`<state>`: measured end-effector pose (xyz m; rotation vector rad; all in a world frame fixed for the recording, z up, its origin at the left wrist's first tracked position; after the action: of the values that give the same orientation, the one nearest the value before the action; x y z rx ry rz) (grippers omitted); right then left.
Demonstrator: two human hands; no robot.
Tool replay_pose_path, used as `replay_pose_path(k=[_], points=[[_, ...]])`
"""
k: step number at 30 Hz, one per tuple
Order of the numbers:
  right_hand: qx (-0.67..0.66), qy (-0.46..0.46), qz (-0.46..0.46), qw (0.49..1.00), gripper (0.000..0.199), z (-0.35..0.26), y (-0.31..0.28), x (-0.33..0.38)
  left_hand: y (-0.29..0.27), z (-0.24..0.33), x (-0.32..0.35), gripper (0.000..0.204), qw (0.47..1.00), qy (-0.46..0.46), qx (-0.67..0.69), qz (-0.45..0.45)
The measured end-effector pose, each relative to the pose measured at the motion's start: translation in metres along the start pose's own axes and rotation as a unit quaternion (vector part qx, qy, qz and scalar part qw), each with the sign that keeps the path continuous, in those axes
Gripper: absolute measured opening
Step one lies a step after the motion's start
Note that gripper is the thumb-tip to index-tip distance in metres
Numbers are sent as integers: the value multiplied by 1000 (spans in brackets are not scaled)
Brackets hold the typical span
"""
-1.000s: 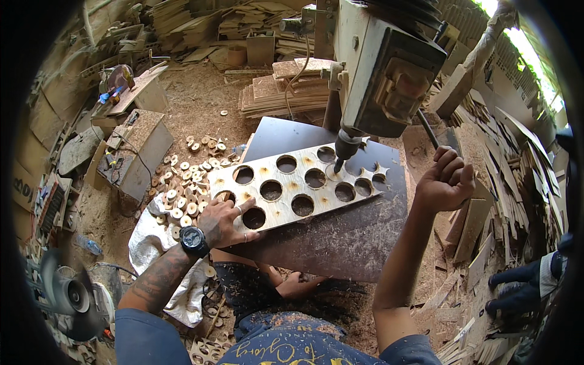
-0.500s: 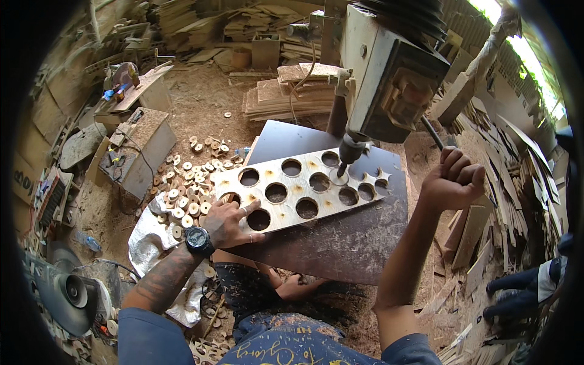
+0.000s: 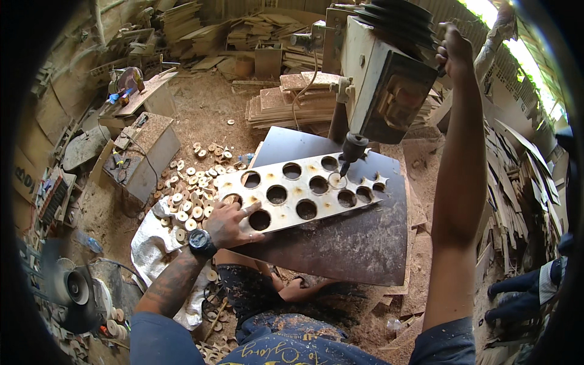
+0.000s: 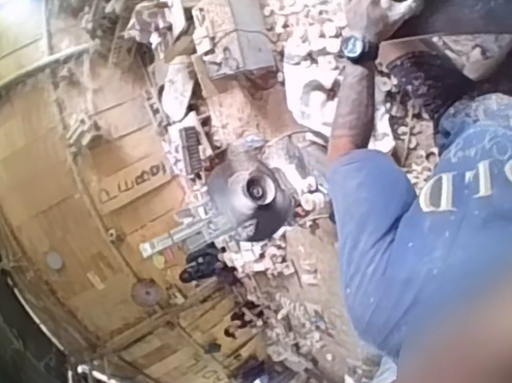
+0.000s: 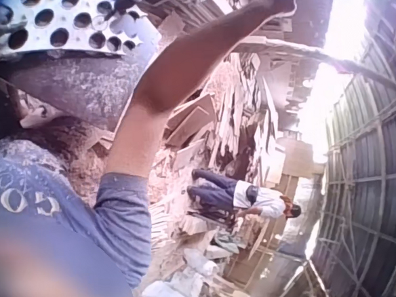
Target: The person uses a drill press to cut multiple circular holes in a rectangular board. They hold the board with one hand and operate the drill press lever with the other, systematically drilling holes in a grid pattern. After completing the first board, they replace it with a second board and continue drilling holes.
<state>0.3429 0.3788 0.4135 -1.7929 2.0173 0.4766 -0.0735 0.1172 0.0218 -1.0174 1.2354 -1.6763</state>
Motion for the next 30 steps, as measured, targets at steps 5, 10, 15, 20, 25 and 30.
replay_pose_path(k=[5,10,15,20,25,30], points=[[77,50,37,995,32,34,-14,-48,10,-104,62,100,994,-87,-60,4],[107,37,56,992,32,38,-24,-59,-24,-202,184,97,990,-104,-42,87],[121,25,56,991,35,39,-22,-58,-11,-199,204,91,989,-125,22,71],[128,26,53,990,37,38,-25,-60,0,-177,177,87,985,-147,51,75],[111,66,30,991,38,47,-27,-67,-5,-157,187,85,986,-117,-35,114],[144,44,60,987,41,42,-29,-65,-18,-132,162,84,995,-51,-38,81]])
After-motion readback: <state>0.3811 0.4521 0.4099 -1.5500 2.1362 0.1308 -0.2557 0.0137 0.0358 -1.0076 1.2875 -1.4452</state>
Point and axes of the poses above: each hand's wrist, its own x-axis away from the middle knuckle, its own y-axis out of the palm, z = x × y, the point moved 9 cm from there along -x, towards the middle knuckle, and after that the axes turned 13 degrees about -z, right-handed, at the moved point
